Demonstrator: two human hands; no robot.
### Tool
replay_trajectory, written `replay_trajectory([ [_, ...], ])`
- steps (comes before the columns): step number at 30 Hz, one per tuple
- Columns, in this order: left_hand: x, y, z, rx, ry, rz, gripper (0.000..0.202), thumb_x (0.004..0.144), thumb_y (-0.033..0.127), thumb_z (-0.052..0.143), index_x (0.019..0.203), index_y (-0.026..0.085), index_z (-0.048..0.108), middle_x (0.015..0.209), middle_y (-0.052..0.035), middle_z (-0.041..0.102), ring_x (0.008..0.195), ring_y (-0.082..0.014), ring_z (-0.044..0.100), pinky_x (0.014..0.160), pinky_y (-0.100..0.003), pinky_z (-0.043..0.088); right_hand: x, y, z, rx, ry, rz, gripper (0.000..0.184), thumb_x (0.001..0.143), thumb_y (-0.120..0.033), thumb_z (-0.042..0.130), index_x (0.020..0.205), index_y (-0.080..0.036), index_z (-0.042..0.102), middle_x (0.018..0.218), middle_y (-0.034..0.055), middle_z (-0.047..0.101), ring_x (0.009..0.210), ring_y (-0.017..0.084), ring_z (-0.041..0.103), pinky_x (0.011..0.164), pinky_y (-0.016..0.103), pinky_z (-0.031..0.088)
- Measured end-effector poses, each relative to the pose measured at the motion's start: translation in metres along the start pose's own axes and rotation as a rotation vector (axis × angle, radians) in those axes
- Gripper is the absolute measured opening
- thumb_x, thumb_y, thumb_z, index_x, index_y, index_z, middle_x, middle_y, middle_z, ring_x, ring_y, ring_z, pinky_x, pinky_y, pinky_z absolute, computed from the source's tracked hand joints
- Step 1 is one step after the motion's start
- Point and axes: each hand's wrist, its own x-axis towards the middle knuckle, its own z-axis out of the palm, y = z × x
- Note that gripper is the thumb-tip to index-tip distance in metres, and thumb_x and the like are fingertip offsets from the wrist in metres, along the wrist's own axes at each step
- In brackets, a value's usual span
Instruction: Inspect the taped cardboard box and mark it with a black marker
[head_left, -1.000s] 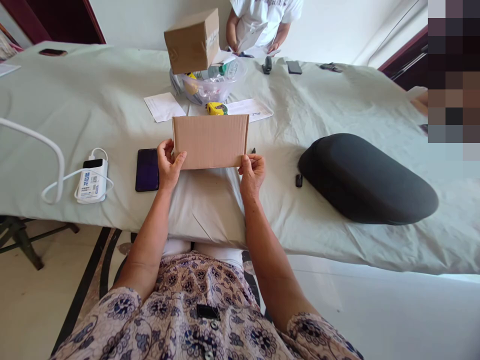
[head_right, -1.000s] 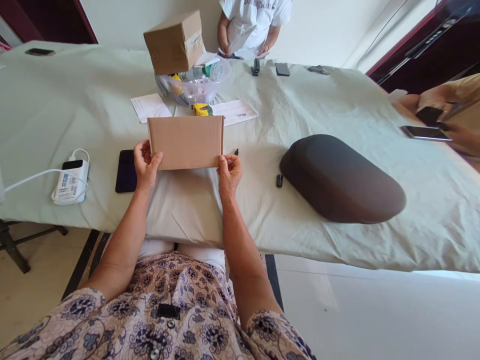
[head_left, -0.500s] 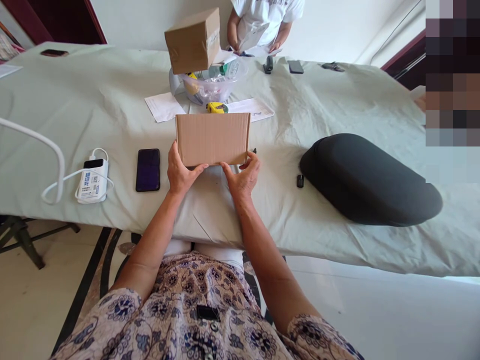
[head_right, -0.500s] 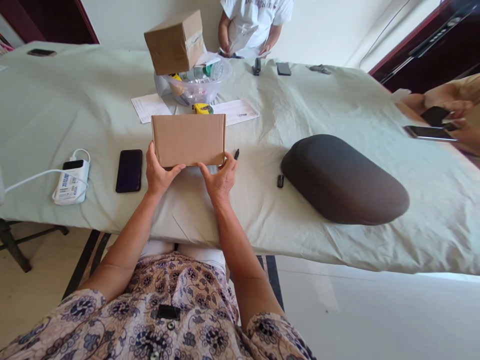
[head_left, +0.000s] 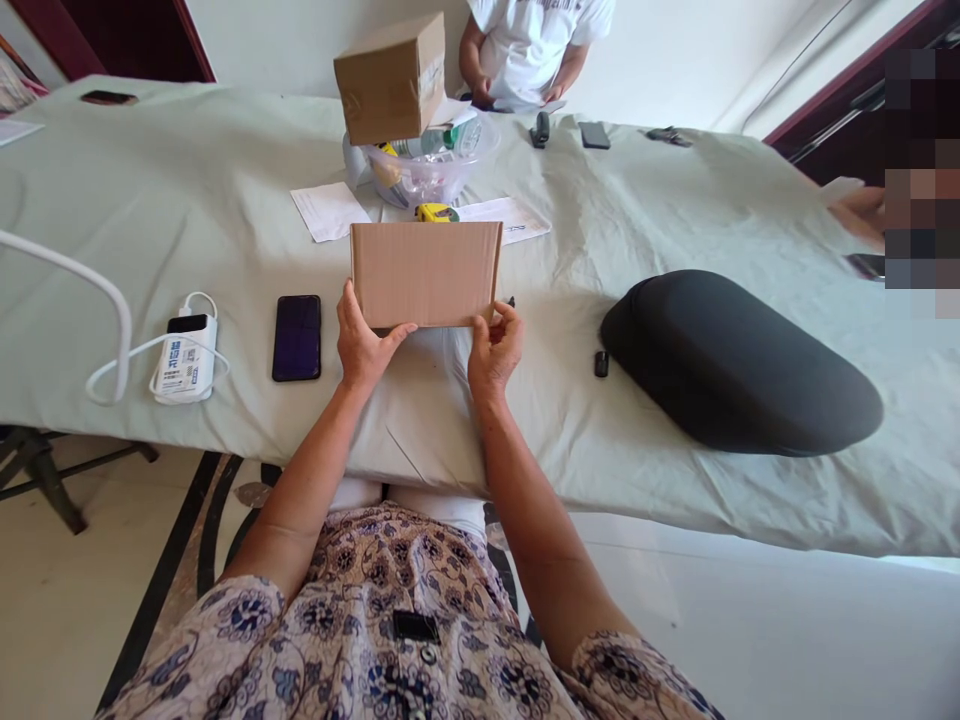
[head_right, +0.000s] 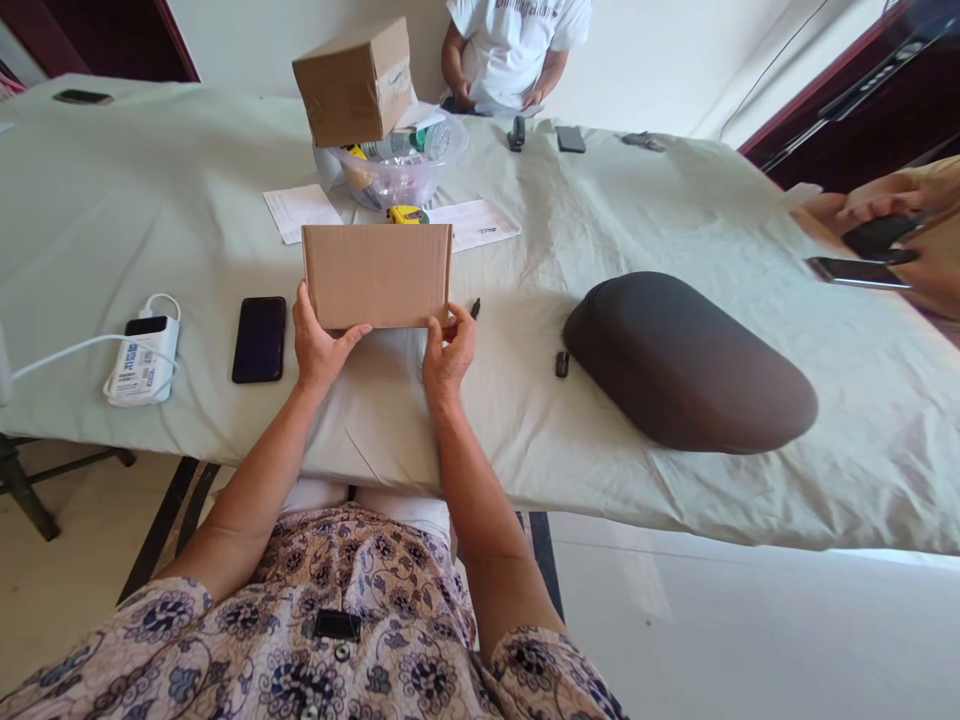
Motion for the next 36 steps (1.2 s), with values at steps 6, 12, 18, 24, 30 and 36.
replay_trajectory([
  [6, 0.001, -0.002, -0.002, -0.105, 0.005, -0.028, 0.124, 0.061, 0.084, 0.082, 0.156, 0.021, 0.033, 0.157, -0.0236, 0.045, 0.153, -0.0402, 0.040, 0.129, -0.055, 0.033, 0.006, -0.003, -0.002, 0.165, 0.042, 0.052, 0.044, 0.093, -0.062, 0.054, 0.111, -0.023, 0.065, 0.090, 0.0007, 0.057, 0.072, 0.012, 0.056, 0.071, 0.030, 0.054],
  [12, 0.001, 0.007, -0.009, -0.164, -0.054, -0.022, 0.125, 0.064, 0.083, 0.082, 0.161, 0.026, 0.028, 0.144, -0.0179, 0.059, 0.124, -0.0335, 0.066, 0.103, -0.046, 0.057, 0.015, -0.008, -0.012, 0.120, 0.117, -0.124, 0.042, 0.093, -0.059, 0.059, 0.117, -0.025, 0.063, 0.106, 0.0052, 0.057, 0.087, 0.016, 0.059, 0.078, 0.032, 0.055],
  [18, -0.004, 0.018, -0.009, -0.340, -0.237, -0.131, 0.128, 0.069, 0.078, 0.081, 0.166, 0.023, 0.017, 0.109, -0.0093, 0.074, 0.088, -0.0229, 0.075, 0.070, -0.029, 0.060, 0.019, -0.029, -0.025, -0.005, 0.088, -0.284, 0.053, 0.092, -0.062, 0.062, 0.132, -0.028, 0.056, 0.138, 0.0118, 0.049, 0.098, 0.019, 0.062, 0.081, 0.037, 0.056],
  [24, -0.008, 0.019, -0.006, -0.296, -0.343, -0.135, 0.102, 0.075, 0.074, 0.077, 0.155, 0.023, 0.038, 0.099, -0.0069, 0.073, 0.073, -0.0187, 0.071, 0.065, -0.028, 0.056, 0.029, -0.061, -0.029, -0.084, -0.029, -0.384, 0.060, 0.091, -0.064, 0.066, 0.139, -0.029, 0.052, 0.144, 0.0129, 0.042, 0.133, 0.033, 0.052, 0.100, 0.054, 0.054],
  [30, -0.006, 0.017, -0.011, -0.162, -0.366, -0.060, 0.064, 0.083, 0.071, 0.069, 0.125, 0.024, 0.059, 0.086, -0.0029, 0.073, 0.071, -0.0195, 0.070, 0.066, -0.029, 0.051, 0.044, -0.073, -0.016, -0.149, -0.041, -0.426, 0.042, 0.094, -0.051, 0.067, 0.128, -0.027, 0.058, 0.132, 0.0102, 0.049, 0.129, 0.030, 0.055, 0.104, 0.057, 0.053],
  [36, -0.001, 0.020, -0.021, -0.072, -0.258, -0.024, 0.057, 0.091, 0.077, 0.052, 0.095, 0.021, 0.066, 0.055, 0.0041, 0.057, 0.053, -0.0146, 0.056, 0.059, -0.027, 0.037, 0.051, -0.084, -0.002, -0.129, -0.108, -0.490, 0.037, 0.096, -0.044, 0.064, 0.128, -0.026, 0.058, 0.130, 0.0098, 0.053, 0.130, 0.030, 0.055, 0.109, 0.059, 0.049],
])
